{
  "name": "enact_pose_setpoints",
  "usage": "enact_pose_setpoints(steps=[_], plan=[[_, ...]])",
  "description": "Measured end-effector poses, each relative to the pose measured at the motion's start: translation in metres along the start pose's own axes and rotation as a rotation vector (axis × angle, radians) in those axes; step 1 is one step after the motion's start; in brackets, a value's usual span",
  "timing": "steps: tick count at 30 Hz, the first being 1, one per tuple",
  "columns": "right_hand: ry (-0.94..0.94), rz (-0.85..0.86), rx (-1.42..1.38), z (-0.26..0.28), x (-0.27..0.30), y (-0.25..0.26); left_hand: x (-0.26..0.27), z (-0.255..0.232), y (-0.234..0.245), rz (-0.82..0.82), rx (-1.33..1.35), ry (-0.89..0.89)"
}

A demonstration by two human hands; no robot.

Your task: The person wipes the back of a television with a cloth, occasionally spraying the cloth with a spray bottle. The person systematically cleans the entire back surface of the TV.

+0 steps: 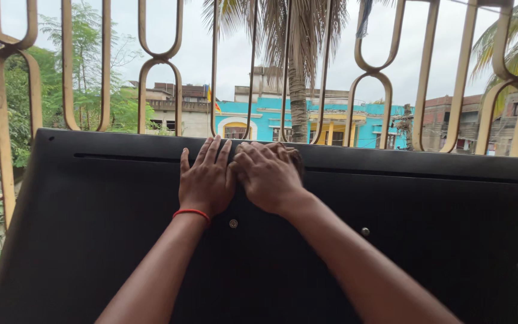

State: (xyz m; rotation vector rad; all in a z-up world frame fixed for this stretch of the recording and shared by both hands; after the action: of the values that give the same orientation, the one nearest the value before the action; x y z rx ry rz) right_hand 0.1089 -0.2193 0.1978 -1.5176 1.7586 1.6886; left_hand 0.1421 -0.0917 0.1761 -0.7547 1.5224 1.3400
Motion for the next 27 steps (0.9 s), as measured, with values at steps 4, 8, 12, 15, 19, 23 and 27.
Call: enact_pose_setpoints(steps=[4,8,12,15,19,23,27], plan=[[0.046,-0.110,-0.100,-0.006,0.018,0.013,0.000,0.001,0.000,0.017,-0.022,0.004],[-0.137,0.081,0.000,-0.073,0.054,0.020,0.002,0.003,-0.003,0.019,-0.003,0.024],[-0.409,0.312,0.082,-0.169,0.111,0.030,0.003,0.003,-0.004,0.009,0.000,0.022],[-0.342,0.243,0.193,-0.224,0.146,0.050,0.003,0.003,-0.005,0.017,-0.001,0.021],[-0.361,0.108,0.261,-0.263,0.168,0.068,0.003,0.001,-0.006,0.013,-0.021,0.021],[-0.362,0.159,0.176,-0.272,0.162,0.056,0.004,0.000,-0.006,0.006,-0.036,0.018],[-0.336,0.230,0.152,-0.270,0.150,0.050,0.001,-0.002,-0.006,-0.003,-0.043,0.015]])
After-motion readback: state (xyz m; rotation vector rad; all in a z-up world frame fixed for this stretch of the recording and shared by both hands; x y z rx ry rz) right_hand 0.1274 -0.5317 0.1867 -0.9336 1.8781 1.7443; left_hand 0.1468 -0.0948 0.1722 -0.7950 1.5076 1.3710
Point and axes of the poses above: each hand's wrist, its own x-axis away from the middle knuckle, its own y-axis out of the back of the hand, z = x × y, the point moved 7 cm from there along -x, towards the middle knuckle, and after that the axes turned 3 degrees about -y, right-handed, at the moved point
